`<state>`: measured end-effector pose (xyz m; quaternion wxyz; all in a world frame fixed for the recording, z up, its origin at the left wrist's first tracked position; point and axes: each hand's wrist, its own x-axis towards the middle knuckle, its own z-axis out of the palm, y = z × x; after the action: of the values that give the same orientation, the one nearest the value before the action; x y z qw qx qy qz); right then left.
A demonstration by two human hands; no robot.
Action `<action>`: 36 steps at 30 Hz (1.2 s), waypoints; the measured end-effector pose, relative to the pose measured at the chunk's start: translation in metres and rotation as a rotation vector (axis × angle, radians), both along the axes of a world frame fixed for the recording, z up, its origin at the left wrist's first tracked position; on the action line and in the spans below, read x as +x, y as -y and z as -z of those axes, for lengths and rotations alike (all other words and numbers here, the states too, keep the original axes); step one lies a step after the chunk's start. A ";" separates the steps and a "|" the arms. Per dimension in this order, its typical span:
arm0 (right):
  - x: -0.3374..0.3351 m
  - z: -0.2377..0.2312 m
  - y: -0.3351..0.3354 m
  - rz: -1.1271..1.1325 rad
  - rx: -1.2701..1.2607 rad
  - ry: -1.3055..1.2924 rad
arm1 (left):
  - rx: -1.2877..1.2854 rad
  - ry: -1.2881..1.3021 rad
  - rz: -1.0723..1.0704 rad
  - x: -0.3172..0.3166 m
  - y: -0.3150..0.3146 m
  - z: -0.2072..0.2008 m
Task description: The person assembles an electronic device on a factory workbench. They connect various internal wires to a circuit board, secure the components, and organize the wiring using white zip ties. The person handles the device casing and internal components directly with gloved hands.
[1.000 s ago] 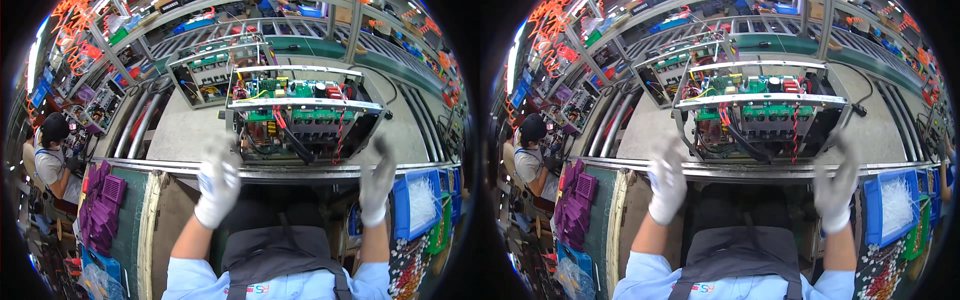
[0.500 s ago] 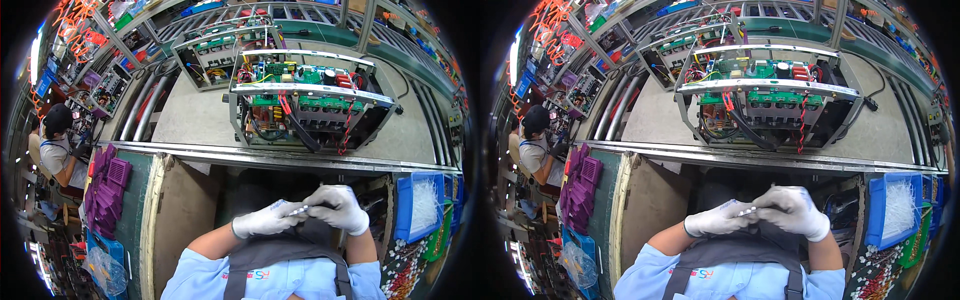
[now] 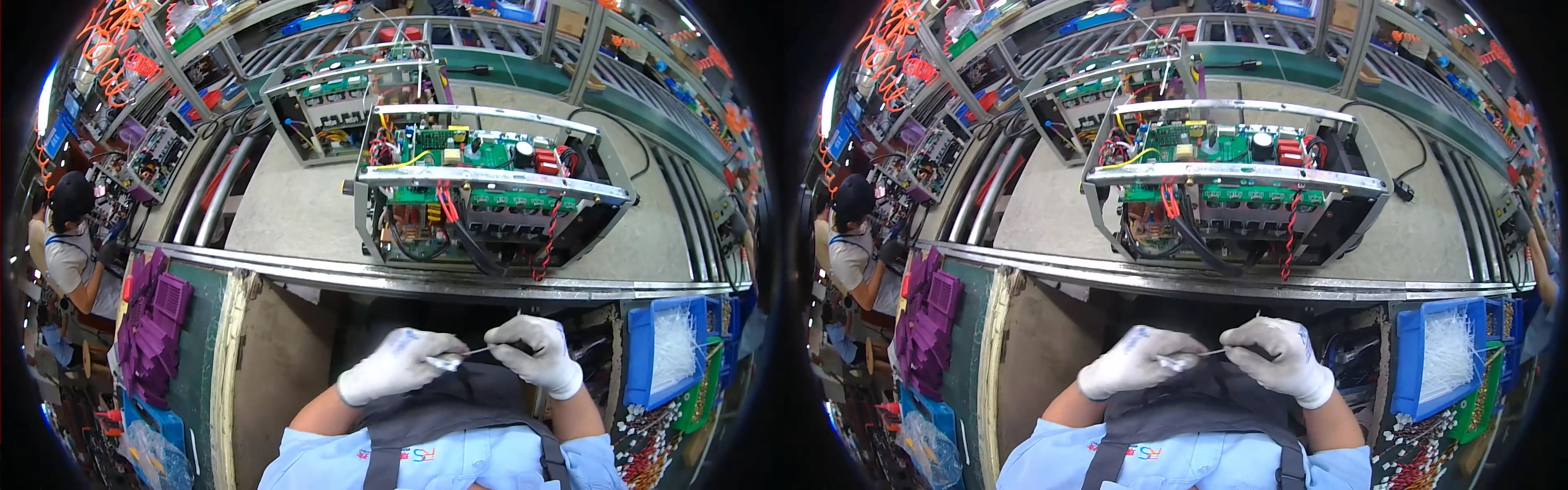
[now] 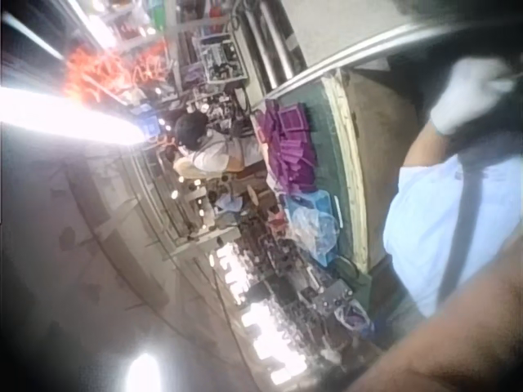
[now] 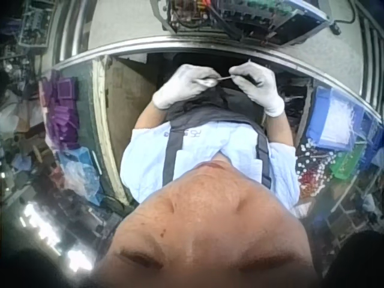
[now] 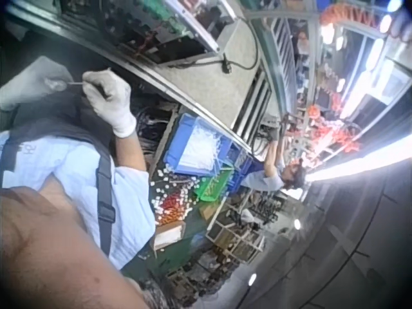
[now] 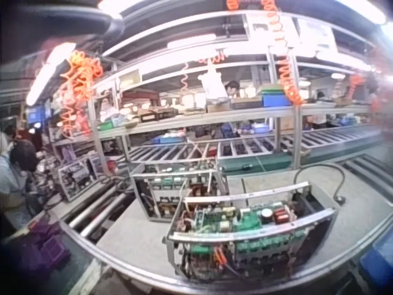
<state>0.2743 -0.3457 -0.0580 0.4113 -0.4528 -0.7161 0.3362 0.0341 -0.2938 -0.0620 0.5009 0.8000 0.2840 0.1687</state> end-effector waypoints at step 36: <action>-0.048 -0.102 -0.187 -0.112 0.023 0.168 | -0.158 0.785 -0.539 0.005 -0.075 -0.070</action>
<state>0.2266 -0.1588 0.0443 0.3354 -0.4342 -0.7759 0.3113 0.0395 -0.2189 0.0085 0.5677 0.5332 0.2826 0.5599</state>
